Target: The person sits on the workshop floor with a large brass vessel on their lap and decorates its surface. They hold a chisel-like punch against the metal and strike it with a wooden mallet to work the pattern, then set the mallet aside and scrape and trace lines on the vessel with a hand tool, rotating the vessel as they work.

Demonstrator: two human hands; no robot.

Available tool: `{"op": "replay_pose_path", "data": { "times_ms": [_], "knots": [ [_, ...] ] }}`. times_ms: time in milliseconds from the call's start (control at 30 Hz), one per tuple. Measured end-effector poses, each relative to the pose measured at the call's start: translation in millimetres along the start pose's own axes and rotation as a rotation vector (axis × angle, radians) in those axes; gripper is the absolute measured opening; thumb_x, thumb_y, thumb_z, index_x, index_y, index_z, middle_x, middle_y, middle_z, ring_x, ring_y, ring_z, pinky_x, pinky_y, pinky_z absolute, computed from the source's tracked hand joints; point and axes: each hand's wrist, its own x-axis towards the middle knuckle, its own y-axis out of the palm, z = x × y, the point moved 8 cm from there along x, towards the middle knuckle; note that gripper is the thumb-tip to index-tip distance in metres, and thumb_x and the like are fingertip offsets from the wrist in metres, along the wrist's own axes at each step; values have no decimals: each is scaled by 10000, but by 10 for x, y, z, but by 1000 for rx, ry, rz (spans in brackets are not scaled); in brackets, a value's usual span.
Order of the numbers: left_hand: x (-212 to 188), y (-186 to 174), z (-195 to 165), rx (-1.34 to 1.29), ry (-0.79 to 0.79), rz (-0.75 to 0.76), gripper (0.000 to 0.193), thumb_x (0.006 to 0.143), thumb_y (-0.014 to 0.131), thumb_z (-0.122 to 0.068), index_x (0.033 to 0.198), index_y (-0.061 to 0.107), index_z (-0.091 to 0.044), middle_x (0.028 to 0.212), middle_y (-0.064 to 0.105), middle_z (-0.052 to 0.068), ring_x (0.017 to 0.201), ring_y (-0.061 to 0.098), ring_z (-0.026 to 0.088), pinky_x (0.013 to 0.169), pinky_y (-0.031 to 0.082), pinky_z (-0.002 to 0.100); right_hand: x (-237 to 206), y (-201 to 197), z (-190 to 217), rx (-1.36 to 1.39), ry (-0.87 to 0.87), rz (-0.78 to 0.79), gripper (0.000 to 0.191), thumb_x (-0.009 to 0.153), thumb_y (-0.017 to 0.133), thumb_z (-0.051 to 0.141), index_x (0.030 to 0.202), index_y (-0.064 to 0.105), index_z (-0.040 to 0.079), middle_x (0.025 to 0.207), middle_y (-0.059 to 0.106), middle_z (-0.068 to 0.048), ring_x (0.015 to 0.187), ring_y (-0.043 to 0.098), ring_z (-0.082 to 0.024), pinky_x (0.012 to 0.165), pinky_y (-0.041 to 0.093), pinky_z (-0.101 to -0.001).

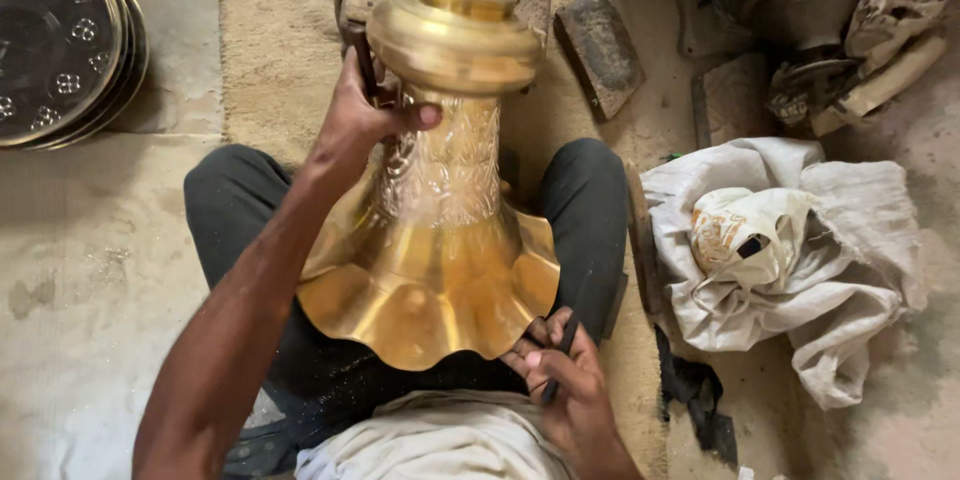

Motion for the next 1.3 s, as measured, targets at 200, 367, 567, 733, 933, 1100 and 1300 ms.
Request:
{"op": "replay_pose_path", "data": {
  "times_ms": [200,367,567,733,933,1100,1300],
  "knots": [
    [-60,-51,160,87,29,16,1242,672,907,-620,1538,235,-35,1455,530,197,1403,562,360,1151,476,536,110,-293,305,-786,57,-239,312,801,668,14,1066,515,78,979,693,-103,787,731,-183,661,624,-308],
    [-670,-130,-84,512,109,-101,1078,854,837,-555,1549,194,-38,1591,472,238,1486,494,412,1216,439,621,-35,419,814,-1327,-546,-51,531,870,792,60,1318,513,1,1015,645,-80,892,632,-156,801,531,-269],
    [-1229,492,-124,953,244,28,1010,627,973,-450,1287,319,-55,1479,196,362,1362,253,613,1096,413,706,84,1048,701,-1475,-560,-95,464,890,763,101,1318,609,11,966,760,-136,828,773,-159,707,602,-293],
    [-1209,501,-154,878,316,-110,882,660,966,-340,1260,396,-35,1503,246,275,1342,423,543,935,537,603,86,1429,688,-1564,-791,-4,442,904,761,70,1315,627,-21,1140,743,-217,985,777,-258,804,634,-332],
    [-1225,439,-113,802,286,-137,817,685,965,-306,1208,394,-46,1527,265,255,1303,511,503,871,590,549,107,1460,674,-1623,-794,-10,485,882,769,55,1340,627,-15,1069,752,-198,933,774,-265,777,616,-341],
    [-1231,426,-115,787,325,-141,821,689,963,-300,1209,381,-45,1528,273,251,1329,483,512,934,566,555,125,1477,651,-1614,-769,8,488,875,759,41,1339,625,-29,1103,747,-221,927,777,-284,769,625,-344],
    [-1253,418,-150,791,339,-147,793,694,956,-282,1198,389,-53,1537,277,246,1355,457,530,974,532,577,111,1567,645,-1656,-840,55,475,883,752,42,1330,619,-45,1133,732,-247,985,770,-323,804,623,-362]
  ]
}}
